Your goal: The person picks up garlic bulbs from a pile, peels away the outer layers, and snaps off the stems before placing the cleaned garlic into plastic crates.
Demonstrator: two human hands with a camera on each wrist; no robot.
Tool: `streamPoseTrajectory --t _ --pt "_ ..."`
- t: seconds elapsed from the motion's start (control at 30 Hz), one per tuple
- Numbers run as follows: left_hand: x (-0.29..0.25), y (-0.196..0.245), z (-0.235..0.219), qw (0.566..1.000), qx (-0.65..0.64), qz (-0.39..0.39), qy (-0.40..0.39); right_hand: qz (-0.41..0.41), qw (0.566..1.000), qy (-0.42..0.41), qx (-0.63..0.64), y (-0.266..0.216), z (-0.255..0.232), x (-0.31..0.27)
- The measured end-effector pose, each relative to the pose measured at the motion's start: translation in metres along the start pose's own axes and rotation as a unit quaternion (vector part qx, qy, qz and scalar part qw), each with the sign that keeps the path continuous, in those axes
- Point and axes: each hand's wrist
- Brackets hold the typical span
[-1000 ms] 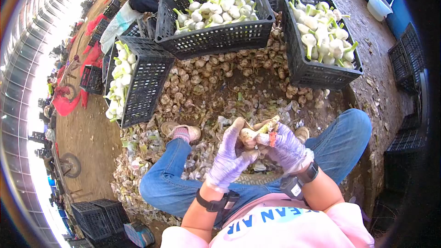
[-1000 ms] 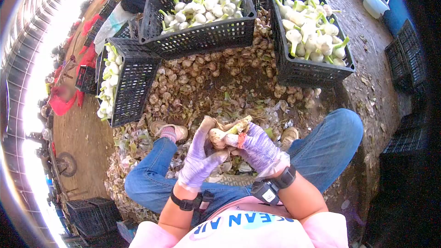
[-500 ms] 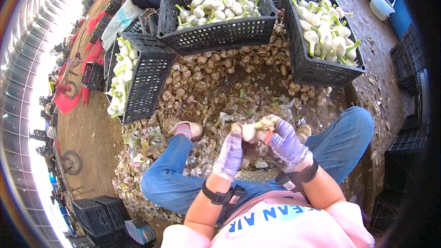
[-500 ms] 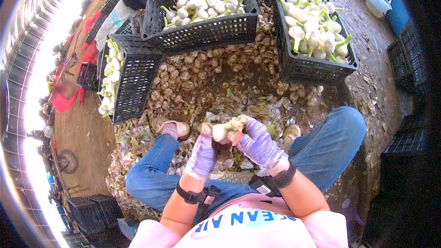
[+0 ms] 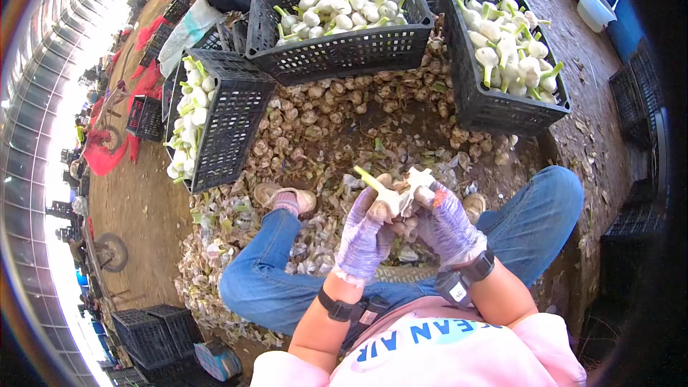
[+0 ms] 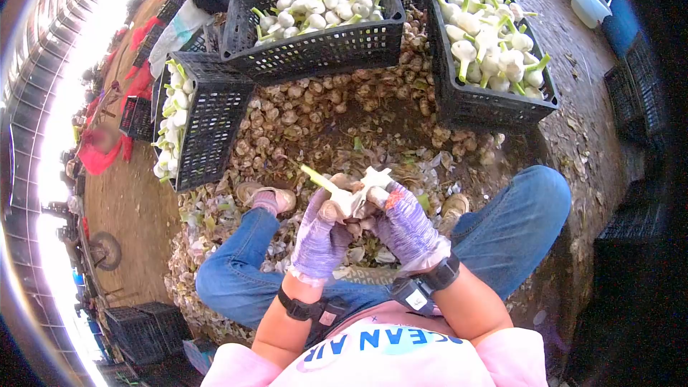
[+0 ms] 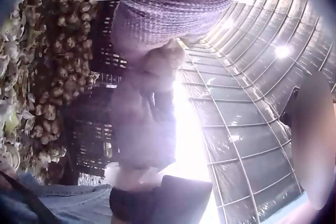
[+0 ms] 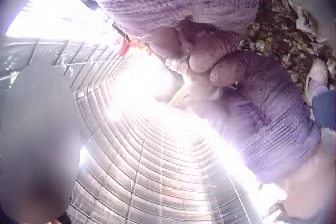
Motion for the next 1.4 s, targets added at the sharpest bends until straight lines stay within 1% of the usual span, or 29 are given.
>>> streamPoseTrajectory --t 0.03,0.1,0.13,0.17,0.23,0.27,0.33,0.4,0.43,0.53,0.57,0.63,0.7,0.77,0.87,0.9,0.93,0.97,1.0,1.03,1.1,1.13,1.17,1.2,1.23,1.3,1.33,1.37,1.4 --pt "-0.002 0.001 -0.001 0.999 0.025 0.002 0.032 0.002 0.999 0.033 -0.029 -0.001 -0.001 0.0" --pt "-0.002 0.001 -0.007 0.999 0.002 0.022 0.031 -0.074 0.995 0.034 -0.062 -0.012 -0.003 0.007" --pt "-0.002 0.003 -0.007 0.999 0.009 0.039 0.03 -0.087 0.995 0.05 -0.028 -0.011 -0.014 0.012" --pt "-0.001 0.006 -0.006 0.998 0.015 0.058 0.029 -0.088 0.995 0.048 -0.028 -0.015 -0.017 0.013" --pt "-0.004 0.008 -0.007 0.998 0.015 0.055 0.022 -0.013 1.0 -0.015 -0.023 -0.022 -0.013 0.012" --pt "-0.005 0.008 -0.005 0.997 0.037 0.06 0.033 -0.131 0.95 -0.004 -0.284 -0.023 -0.007 0.002" --pt "-0.004 0.008 -0.006 0.995 0.059 0.062 0.043 -0.134 0.951 -0.006 -0.279 -0.016 0.004 -0.013" --pt "-0.003 0.006 -0.011 0.979 0.164 0.115 0.029 -0.167 0.943 -0.029 -0.287 -0.013 0.011 -0.019" --pt "-0.005 0.006 -0.011 0.979 0.165 0.115 0.029 -0.167 0.943 -0.029 -0.286 -0.012 0.009 -0.018" --pt "-0.013 0.011 -0.002 0.968 0.222 0.115 0.025 -0.087 0.963 -0.016 -0.254 -0.013 0.008 -0.016" --pt "-0.013 0.011 -0.003 0.968 0.222 0.114 0.025 -0.087 0.963 -0.015 -0.254 -0.015 0.008 -0.015" --pt "-0.013 0.01 -0.005 0.977 0.201 0.069 0.005 -0.093 0.936 -0.031 -0.338 -0.018 0.005 -0.013" --pt "-0.014 0.008 -0.008 0.981 0.184 0.061 0.01 -0.093 0.937 -0.028 -0.336 -0.017 0.003 -0.013" --pt "-0.015 0.009 -0.008 0.984 0.167 0.054 0.015 -0.015 0.969 -0.006 -0.246 -0.022 0.006 -0.016" --pt "-0.013 0.008 -0.009 0.99 0.128 0.048 0.024 -0.021 0.978 -0.019 -0.208 -0.021 0.012 -0.023" --pt "-0.012 0.003 -0.012 0.981 0.168 0.095 0.029 -0.022 0.978 -0.019 -0.208 -0.018 0.012 -0.023" --pt "-0.011 0.0 -0.012 0.967 0.208 0.142 0.034 -0.088 0.952 -0.021 -0.292 -0.013 0.013 -0.022" --pt "-0.012 -0.001 -0.01 0.967 0.208 0.14 0.033 -0.152 0.916 -0.022 -0.372 -0.01 0.013 -0.021" --pt "-0.013 -0.001 -0.006 0.951 0.255 0.174 0.028 -0.174 0.896 -0.002 -0.41 -0.008 0.013 -0.021" --pt "-0.013 -0.001 -0.003 0.931 0.3 0.208 0.022 -0.174 0.896 0.0 -0.41 -0.008 0.011 -0.02" --pt "-0.013 0.0 -0.009 0.928 0.307 0.208 0.02 -0.176 0.865 0.007 -0.47 -0.008 0.007 -0.019" --pt "-0.013 -0.001 -0.011 0.955 0.242 0.168 0.03 -0.175 0.865 0.007 -0.47 -0.01 0.008 -0.019" --pt "-0.013 -0.001 -0.013 0.976 0.175 0.126 0.039 -0.082 0.923 0.037 -0.374 -0.013 0.01 -0.018" --pt "-0.013 0.0 -0.013 0.982 0.166 0.083 0.047 0.011 0.961 0.066 -0.269 -0.015 0.011 -0.018" --pt "-0.013 0.002 -0.012 0.982 0.166 0.083 0.047 0.012 0.961 0.066 -0.269 -0.014 0.009 -0.018" --pt "-0.014 0.006 -0.007 0.998 0.06 0.029 0.013 0.018 0.99 0.026 -0.136 -0.01 0.003 -0.017" --pt "-0.013 0.007 -0.008 0.998 0.06 0.029 0.014 0.022 0.992 0.019 -0.124 -0.009 0.0 -0.016" --pt "-0.012 0.008 -0.01 0.999 0.044 0.026 -0.018 0.022 0.992 0.019 -0.124 -0.009 0.004 -0.017" --pt "-0.011 0.008 -0.011 0.998 0.028 0.023 -0.05 -0.065 0.972 -0.003 -0.225 -0.009 0.011 -0.021"
Point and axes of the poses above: each hand's wrist, its own x-axis towards the middle knuckle, its own z-axis out of the palm, y = z × x, and after that the axes turned 7 degrees about y, right-handed
